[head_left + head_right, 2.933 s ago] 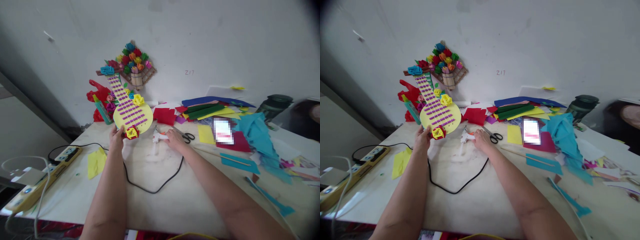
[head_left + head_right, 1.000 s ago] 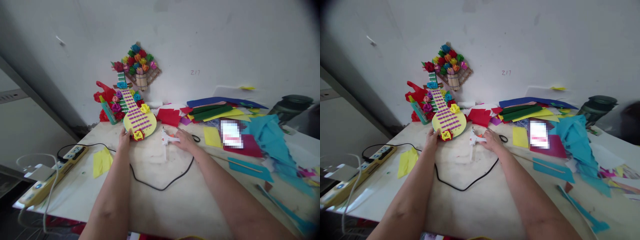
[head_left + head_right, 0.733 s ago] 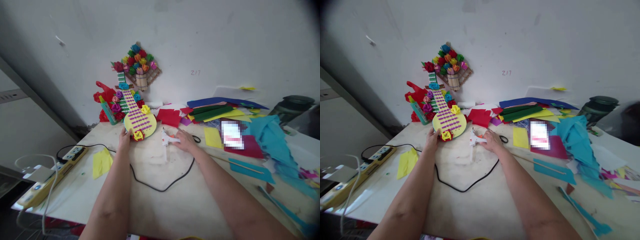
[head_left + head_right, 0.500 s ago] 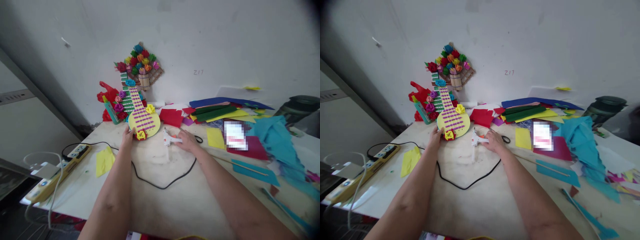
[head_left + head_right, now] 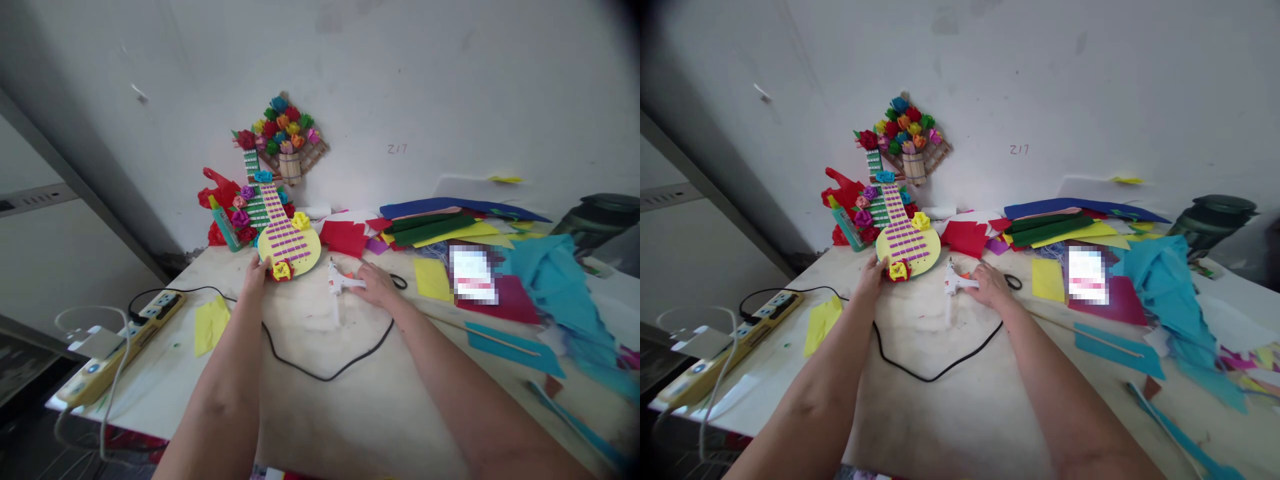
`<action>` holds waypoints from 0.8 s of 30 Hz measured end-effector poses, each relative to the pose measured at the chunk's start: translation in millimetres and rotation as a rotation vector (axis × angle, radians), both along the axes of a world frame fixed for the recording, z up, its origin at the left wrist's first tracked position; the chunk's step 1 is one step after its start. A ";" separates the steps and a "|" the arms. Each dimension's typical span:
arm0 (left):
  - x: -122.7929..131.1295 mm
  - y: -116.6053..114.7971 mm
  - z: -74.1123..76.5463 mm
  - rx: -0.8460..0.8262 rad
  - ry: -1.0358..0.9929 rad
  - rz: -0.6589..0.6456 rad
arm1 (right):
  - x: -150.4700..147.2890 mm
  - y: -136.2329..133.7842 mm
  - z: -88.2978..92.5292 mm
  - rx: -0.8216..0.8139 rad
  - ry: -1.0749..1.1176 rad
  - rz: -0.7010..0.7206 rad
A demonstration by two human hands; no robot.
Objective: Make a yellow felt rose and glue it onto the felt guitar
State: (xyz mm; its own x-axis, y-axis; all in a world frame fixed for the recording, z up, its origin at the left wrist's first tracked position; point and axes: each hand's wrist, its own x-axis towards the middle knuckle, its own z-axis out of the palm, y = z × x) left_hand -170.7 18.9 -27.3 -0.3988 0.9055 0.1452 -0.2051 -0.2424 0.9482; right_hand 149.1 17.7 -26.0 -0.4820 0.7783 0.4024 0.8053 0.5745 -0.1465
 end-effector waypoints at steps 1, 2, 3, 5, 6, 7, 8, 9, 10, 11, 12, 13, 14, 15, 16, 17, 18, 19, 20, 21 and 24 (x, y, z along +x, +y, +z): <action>0.0 -0.3 0.1 0.007 -0.002 -0.007 | 0.0 0.4 -0.5 0.001 0.003 0.003; 0.0 -0.7 0.3 0.016 -0.006 -0.014 | 0.1 0.7 -0.8 0.003 0.004 0.004; -0.1 -1.0 0.7 0.024 -0.011 -0.018 | 0.2 0.9 -0.8 0.006 0.002 0.005; -0.4 -1.5 1.7 0.020 -0.013 -0.020 | 0.5 0.6 -0.4 0.015 0.002 0.009; -0.5 -1.5 2.1 0.012 -0.013 -0.015 | 0.7 0.4 -0.1 0.019 0.003 0.012; -0.6 -1.2 2.5 0.002 -0.013 -0.010 | 0.9 0.2 0.2 0.022 0.004 0.015; -0.7 -0.6 2.6 -0.005 -0.014 -0.003 | 1.1 0.0 0.3 0.024 0.005 0.019; -0.8 0.2 2.4 -0.013 -0.016 0.003 | 1.2 0.0 0.3 0.025 0.006 0.022; -0.9 1.4 1.9 -0.021 -0.017 0.010 | 1.3 0.0 0.2 0.026 0.007 0.024; -1.0 2.9 1.1 -0.031 -0.012 0.020 | 1.4 0.2 0.0 0.025 0.010 0.025; -1.1 4.6 0.1 -0.040 -0.001 0.032 | 1.4 0.4 -0.2 0.024 0.013 0.024; -1.2 6.4 -1.1 -0.047 0.014 0.046 | 1.5 0.7 -0.3 0.022 0.018 0.020; -1.2 8.2 -2.3 -0.052 0.030 0.066 | 1.5 0.8 -0.4 0.020 0.019 0.017; -1.3 10.0 -3.4 -0.058 0.049 0.094 | 1.4 0.9 -0.3 0.018 0.018 0.014; -1.3 11.6 -4.3 -0.065 0.066 0.126 | 1.4 0.8 0.0 0.018 0.015 0.012; -1.2 12.9 -4.9 -0.078 0.080 0.158 | 1.4 0.6 0.3 0.019 0.012 0.009; -1.0 14.0 -5.2 -0.098 0.089 0.189 | 1.3 0.3 0.7 0.020 0.009 0.006; -0.9 14.7 -5.3 -0.123 0.093 0.216 | 1.3 0.0 1.0 0.022 0.009 0.004; -0.8 15.1 -5.4 -0.145 0.092 0.241 | 1.2 -0.4 1.4 0.024 0.011 0.000; -0.8 15.3 -5.5 -0.164 0.087 0.263 | 1.1 -0.7 1.7 0.024 0.014 -0.001; -2.7 15.2 -7.8 -0.195 0.088 0.347 | 0.7 -1.3 2.7 0.014 0.009 0.007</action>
